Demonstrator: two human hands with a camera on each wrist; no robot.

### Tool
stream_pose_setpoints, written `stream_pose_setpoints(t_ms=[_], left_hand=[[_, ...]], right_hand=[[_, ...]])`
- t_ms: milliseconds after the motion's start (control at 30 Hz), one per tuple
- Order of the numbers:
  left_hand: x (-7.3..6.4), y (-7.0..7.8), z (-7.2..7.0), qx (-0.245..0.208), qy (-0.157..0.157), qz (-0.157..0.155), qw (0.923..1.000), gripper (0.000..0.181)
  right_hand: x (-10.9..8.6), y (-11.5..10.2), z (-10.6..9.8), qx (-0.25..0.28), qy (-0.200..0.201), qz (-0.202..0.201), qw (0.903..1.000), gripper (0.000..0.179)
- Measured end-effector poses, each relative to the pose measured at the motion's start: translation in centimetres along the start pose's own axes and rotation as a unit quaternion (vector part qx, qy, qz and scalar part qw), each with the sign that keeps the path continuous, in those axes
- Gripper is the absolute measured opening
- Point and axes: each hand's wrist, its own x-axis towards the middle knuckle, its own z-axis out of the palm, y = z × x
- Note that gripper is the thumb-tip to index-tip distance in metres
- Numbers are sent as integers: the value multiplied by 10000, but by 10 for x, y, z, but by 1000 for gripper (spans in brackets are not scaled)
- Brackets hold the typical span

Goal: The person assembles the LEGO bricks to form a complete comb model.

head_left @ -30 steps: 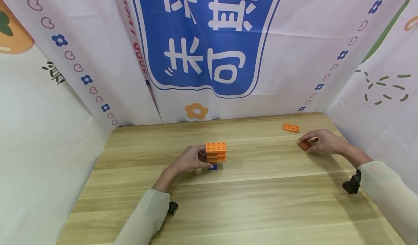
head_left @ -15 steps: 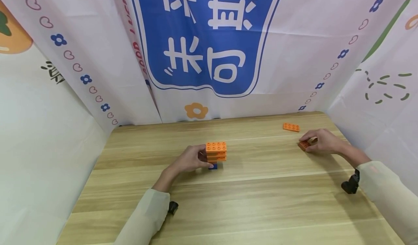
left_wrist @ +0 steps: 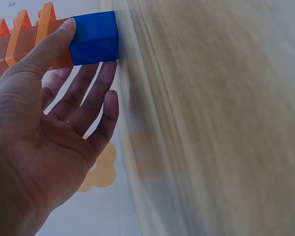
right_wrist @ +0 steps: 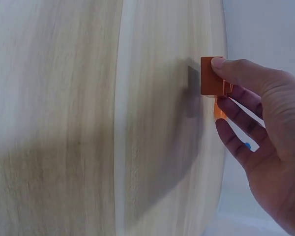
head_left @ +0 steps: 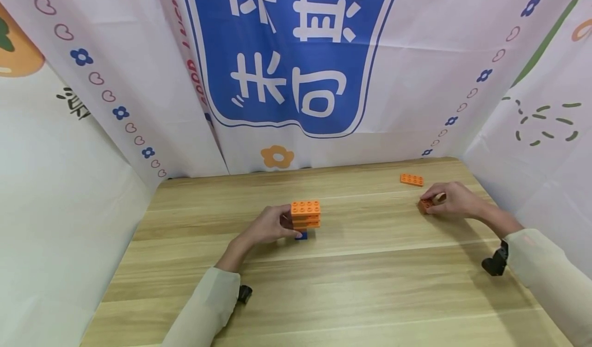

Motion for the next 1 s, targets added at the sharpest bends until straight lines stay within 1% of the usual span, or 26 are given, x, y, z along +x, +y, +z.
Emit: stream_pose_setpoints(t_ms=[200, 367, 733, 1000], left_hand=[[0, -1, 1, 18, 10, -33, 10000, 48], [0, -2, 1, -10, 6, -4, 10000, 47], [1, 0, -1, 72, 37, 4, 10000, 47], [0, -1, 0, 91, 56, 26, 9999, 48]], right_hand=[[4, -11, 0, 56, -78, -9, 10000, 27], [7, -20, 3, -21, -69, -116, 9999, 27], [14, -50, 6, 1, -42, -727, 9973, 26], [18, -70, 6, -94, -127, -934, 9955, 24]])
